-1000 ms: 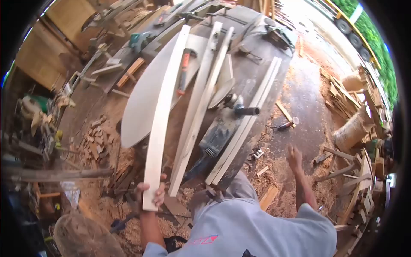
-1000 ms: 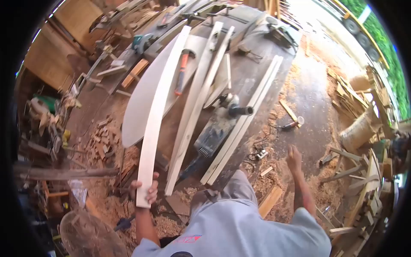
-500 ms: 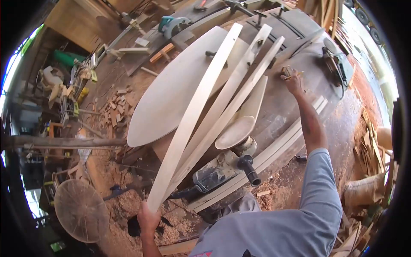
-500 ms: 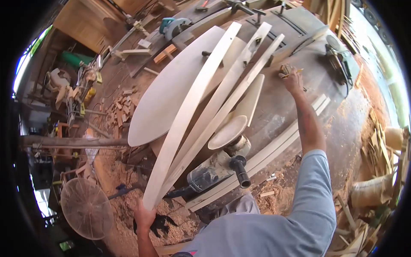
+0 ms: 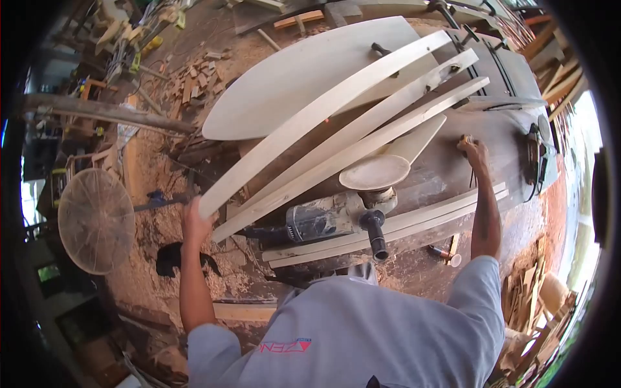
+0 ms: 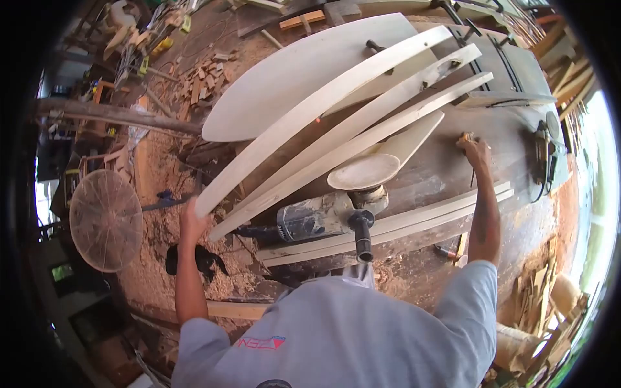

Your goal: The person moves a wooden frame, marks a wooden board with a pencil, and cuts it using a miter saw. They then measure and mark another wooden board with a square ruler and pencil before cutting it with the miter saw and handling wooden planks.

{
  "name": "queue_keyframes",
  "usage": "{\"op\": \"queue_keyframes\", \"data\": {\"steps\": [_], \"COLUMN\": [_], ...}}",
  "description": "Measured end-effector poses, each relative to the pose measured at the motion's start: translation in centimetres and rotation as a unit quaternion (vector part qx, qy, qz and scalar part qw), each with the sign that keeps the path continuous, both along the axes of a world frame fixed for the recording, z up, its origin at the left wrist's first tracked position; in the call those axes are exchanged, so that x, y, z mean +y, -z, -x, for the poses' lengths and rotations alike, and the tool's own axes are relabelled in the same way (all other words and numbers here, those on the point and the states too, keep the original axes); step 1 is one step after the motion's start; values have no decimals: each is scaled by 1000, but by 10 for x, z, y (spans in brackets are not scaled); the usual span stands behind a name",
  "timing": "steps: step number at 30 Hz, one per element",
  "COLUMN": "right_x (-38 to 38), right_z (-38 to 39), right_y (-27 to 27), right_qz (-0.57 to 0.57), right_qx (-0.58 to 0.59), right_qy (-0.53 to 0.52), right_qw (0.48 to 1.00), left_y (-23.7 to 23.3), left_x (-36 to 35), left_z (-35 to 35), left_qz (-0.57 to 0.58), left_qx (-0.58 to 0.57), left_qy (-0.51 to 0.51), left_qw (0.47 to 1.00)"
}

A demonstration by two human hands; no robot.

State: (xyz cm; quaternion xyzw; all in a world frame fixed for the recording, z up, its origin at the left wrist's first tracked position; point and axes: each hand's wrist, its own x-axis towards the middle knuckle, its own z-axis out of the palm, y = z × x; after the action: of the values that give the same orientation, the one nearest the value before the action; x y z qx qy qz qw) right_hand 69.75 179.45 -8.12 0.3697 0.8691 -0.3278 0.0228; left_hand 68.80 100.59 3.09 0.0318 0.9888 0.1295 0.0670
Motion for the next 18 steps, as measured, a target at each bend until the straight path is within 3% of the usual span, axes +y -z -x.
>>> {"op": "queue_keyframes", "data": {"steps": [3,8,9,11,13,16,18], "right_x": [-36,-82,-86,-109,-137,-175,-193], "right_z": [-37,-119,-141,-180,-218,-258,-274], "right_y": [-29,-83,-92,-122,-144,-150,-146], "right_qz": [100,116,116,104,89,80,83], "right_qx": [76,196,222,235,255,296,300], "right_qy": [15,45,54,100,139,248,290], "right_qw": [992,973,966,961,953,919,905], "left_y": [34,61,68,65,36,30,61], "left_x": [-8,2,7,29,62,77,64], "left_z": [36,64,61,44,11,-32,-34], "left_qz": [-1,-27,-36,-24,-180,-111,-85], "left_qx": [-18,-121,-122,115,13,-54,-1], "left_qy": [2,-41,-26,78,131,244,188], "left_qw": [1000,991,992,990,975,962,979]}}
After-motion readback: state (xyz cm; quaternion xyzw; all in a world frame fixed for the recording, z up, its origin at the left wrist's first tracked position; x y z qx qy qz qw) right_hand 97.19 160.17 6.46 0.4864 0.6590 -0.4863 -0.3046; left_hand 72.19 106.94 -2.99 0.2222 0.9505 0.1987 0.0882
